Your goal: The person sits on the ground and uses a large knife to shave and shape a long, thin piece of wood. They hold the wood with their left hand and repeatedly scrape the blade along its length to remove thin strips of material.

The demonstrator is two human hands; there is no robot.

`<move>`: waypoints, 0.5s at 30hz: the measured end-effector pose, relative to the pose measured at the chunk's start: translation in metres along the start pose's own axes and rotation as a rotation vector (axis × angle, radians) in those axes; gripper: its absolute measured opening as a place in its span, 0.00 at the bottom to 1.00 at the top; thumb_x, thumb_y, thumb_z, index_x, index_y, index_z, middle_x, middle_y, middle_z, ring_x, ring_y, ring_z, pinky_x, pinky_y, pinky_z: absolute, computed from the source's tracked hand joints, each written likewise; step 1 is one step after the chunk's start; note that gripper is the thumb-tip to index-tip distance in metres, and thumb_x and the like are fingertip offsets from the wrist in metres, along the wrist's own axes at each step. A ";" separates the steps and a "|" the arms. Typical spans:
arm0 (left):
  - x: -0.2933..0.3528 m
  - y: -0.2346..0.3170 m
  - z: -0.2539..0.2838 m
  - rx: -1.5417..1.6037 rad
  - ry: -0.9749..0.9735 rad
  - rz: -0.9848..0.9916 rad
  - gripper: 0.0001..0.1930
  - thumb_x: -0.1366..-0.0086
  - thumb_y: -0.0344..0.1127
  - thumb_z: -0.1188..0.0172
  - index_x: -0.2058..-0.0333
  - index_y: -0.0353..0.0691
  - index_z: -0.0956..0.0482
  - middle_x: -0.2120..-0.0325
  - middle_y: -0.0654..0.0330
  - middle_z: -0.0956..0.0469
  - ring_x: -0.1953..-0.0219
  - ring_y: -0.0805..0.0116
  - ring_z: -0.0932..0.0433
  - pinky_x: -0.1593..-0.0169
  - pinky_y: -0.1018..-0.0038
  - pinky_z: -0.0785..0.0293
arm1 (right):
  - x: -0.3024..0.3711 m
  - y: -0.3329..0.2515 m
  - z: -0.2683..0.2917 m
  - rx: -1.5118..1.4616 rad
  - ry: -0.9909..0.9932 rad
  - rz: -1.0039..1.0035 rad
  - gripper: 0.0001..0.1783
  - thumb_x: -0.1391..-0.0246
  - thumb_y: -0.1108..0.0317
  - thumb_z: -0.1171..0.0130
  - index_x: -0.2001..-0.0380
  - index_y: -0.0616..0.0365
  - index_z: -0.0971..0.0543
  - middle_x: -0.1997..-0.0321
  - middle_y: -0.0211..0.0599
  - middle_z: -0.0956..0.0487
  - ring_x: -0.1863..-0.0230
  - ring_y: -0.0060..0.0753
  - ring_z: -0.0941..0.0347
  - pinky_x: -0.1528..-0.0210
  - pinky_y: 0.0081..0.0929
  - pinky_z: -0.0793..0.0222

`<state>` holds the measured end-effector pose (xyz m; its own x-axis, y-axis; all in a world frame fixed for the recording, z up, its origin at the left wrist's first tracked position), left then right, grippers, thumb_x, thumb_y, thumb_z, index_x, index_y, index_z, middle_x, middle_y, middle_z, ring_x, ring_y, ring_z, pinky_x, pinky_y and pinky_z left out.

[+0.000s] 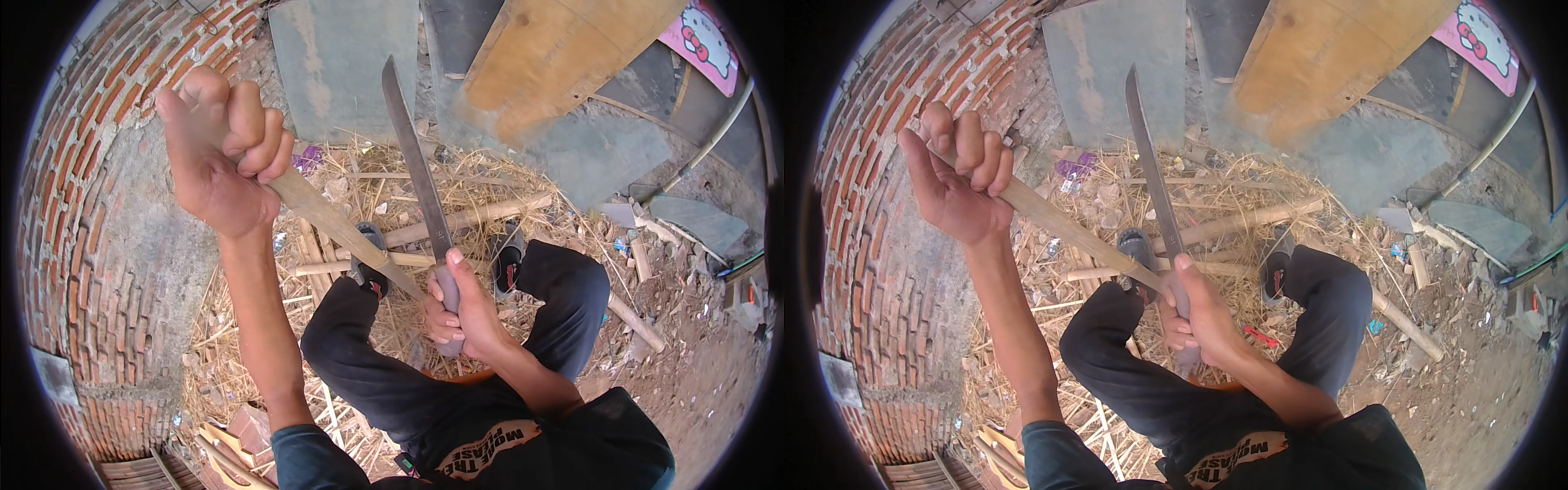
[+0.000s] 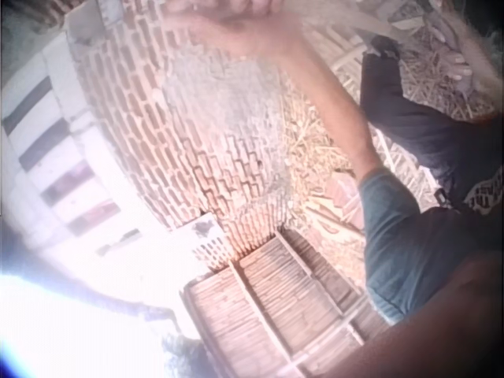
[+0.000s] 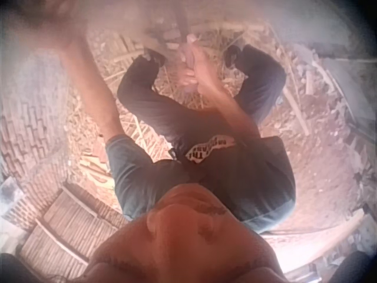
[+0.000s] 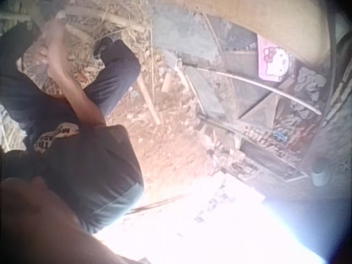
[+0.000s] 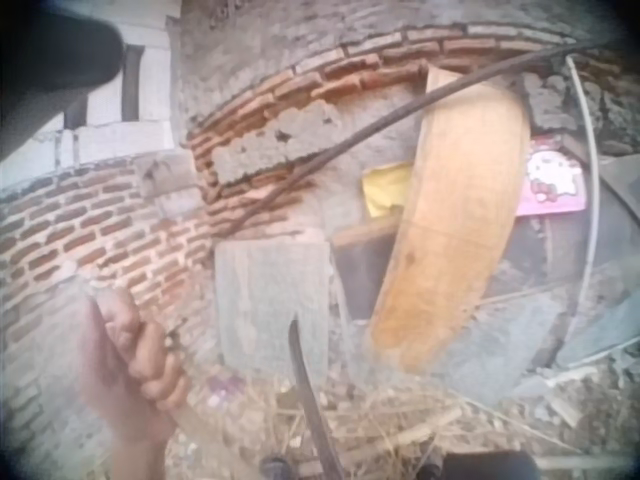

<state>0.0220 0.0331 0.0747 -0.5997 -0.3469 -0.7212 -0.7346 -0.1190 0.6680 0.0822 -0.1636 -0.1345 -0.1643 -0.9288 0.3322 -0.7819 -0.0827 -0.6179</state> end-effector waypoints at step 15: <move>0.001 -0.003 -0.005 0.021 0.004 -0.003 0.21 0.22 0.57 0.60 0.67 0.47 0.39 0.83 0.72 0.46 0.85 0.83 0.53 0.84 0.85 0.54 | -0.014 0.027 0.015 0.069 0.084 -0.001 0.33 0.33 0.31 0.60 0.72 0.53 0.37 0.88 0.24 0.44 0.91 0.18 0.51 0.86 0.23 0.48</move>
<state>0.0250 0.0280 0.0732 -0.5961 -0.3506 -0.7223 -0.7428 -0.1008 0.6619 0.0727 -0.1577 -0.1662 -0.2158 -0.8955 0.3893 -0.7391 -0.1107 -0.6644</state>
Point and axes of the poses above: each hand's wrist, its own x-axis away from the middle knuckle, its own z-axis out of the back of the hand, y = z × x, the point moved 4 cm from there along -x, towards the middle knuckle
